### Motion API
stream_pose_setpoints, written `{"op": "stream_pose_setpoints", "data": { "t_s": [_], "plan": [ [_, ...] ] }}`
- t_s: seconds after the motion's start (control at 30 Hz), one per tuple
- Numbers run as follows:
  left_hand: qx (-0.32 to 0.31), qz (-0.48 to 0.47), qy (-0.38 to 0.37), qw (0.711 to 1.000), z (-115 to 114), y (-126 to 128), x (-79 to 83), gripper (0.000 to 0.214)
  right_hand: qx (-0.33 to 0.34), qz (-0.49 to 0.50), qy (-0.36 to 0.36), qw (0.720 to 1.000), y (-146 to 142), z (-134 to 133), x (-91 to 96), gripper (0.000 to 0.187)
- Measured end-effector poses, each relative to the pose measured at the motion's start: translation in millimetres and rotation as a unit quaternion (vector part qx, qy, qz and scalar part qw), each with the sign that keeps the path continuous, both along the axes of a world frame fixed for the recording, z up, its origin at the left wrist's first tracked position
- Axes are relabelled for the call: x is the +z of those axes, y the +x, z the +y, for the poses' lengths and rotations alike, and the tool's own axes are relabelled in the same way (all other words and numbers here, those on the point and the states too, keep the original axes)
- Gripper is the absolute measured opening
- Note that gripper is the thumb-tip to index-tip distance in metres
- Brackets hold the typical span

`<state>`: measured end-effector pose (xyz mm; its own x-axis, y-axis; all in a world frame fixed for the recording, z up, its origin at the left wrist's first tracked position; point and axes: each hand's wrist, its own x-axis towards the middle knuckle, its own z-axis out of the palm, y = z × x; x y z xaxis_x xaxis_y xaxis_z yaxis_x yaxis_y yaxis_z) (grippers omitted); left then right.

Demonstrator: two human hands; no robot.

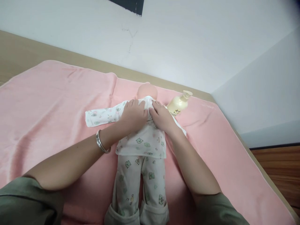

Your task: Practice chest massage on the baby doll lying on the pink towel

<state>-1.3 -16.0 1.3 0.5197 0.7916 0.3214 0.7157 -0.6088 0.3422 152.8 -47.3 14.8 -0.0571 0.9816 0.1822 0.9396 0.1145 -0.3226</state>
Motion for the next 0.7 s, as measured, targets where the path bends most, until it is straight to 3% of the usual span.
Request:
{"op": "stream_pose_setpoints", "data": {
  "t_s": [0.17,0.27,0.43,0.6,0.7],
  "plan": [
    [0.002,0.036,-0.015,0.999,-17,3,11.1,0.033,-0.024,-0.019,-0.015,0.999,5,2,0.1,0.047],
    [-0.014,0.048,-0.048,0.998,-2,0,13.6,0.026,-0.016,-0.055,-0.016,0.998,-8,-12,8.2,0.040],
    [0.036,0.013,-0.078,0.996,18,-2,9.8,0.026,-0.037,-0.054,-0.019,0.998,-15,-20,17.3,0.024],
    [0.026,0.024,0.000,0.999,-7,3,4.2,0.033,0.000,0.060,-0.009,0.998,6,6,2.4,0.029],
    [0.014,0.025,0.035,0.999,-17,5,6.3,0.033,-0.009,0.030,0.013,0.999,7,12,-3.8,0.035]
  ]
}}
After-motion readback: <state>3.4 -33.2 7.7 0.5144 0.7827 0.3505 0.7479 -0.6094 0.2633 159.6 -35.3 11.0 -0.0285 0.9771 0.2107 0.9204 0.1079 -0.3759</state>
